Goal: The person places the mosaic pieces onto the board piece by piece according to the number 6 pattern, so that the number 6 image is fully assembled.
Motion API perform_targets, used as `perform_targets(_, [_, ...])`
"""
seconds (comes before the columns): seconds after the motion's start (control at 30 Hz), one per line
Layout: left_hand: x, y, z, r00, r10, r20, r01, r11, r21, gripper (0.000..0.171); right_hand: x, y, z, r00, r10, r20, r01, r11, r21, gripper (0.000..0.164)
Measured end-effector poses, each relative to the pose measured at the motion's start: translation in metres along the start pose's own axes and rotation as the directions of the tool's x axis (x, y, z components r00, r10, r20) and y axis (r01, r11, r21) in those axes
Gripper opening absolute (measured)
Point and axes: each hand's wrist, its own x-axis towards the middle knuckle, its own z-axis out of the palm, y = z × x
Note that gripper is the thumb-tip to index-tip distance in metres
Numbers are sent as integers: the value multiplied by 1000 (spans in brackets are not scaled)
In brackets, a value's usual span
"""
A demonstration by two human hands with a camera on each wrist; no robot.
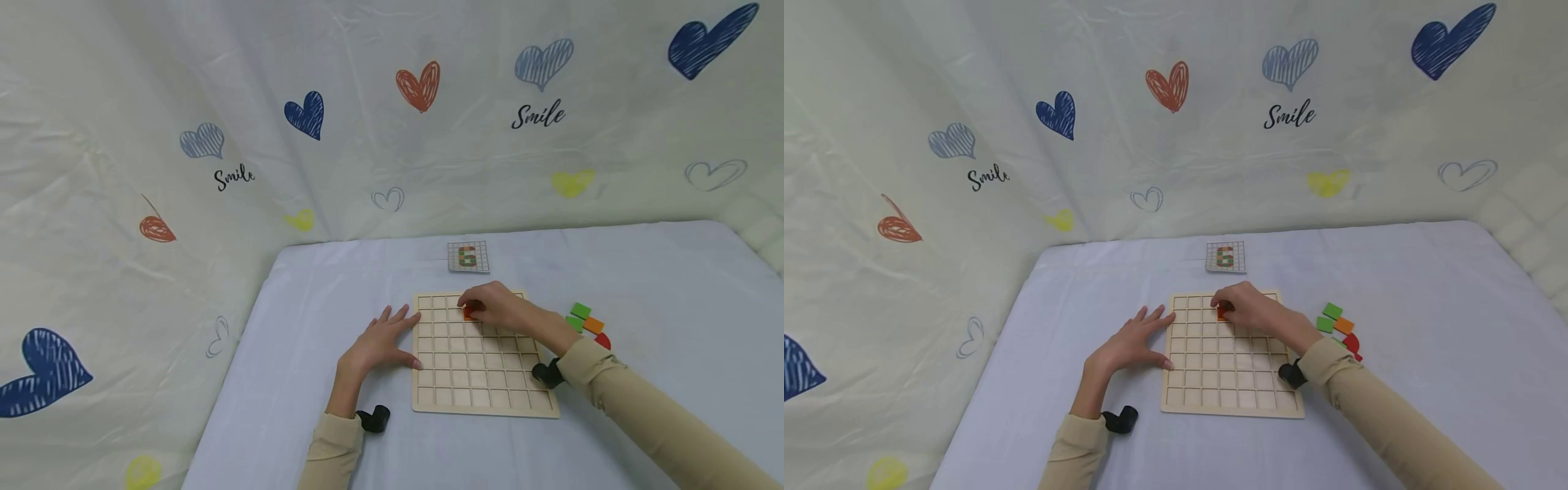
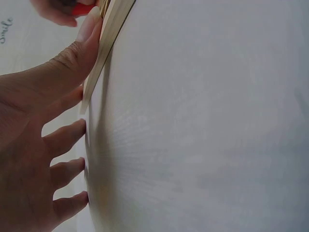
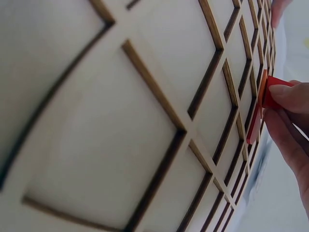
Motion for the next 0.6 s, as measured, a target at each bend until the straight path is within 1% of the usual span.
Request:
perform_targets(0.13, [0, 0, 0, 1000, -3, 0, 3, 1000, -4, 99, 1, -2, 2, 1000, 26, -1, -26, 1000, 14, 22])
perform_targets(0.37, [-1, 0, 0, 1000, 0, -4, 0, 1000, -10, 99, 4, -5, 1, 995, 96, -17, -95, 993, 67, 14])
perform_targets(0.5, [0, -1, 1, 1000, 2, -4, -2, 1000, -12, 99, 5, -8, 0, 997, 71, -26, -69, 996, 57, 10])
perform_targets(0.6, [0, -1, 1, 1000, 0, 1, 0, 1000, -7, 99, 6, -8, 0, 999, 25, -42, -24, 999, 34, 8])
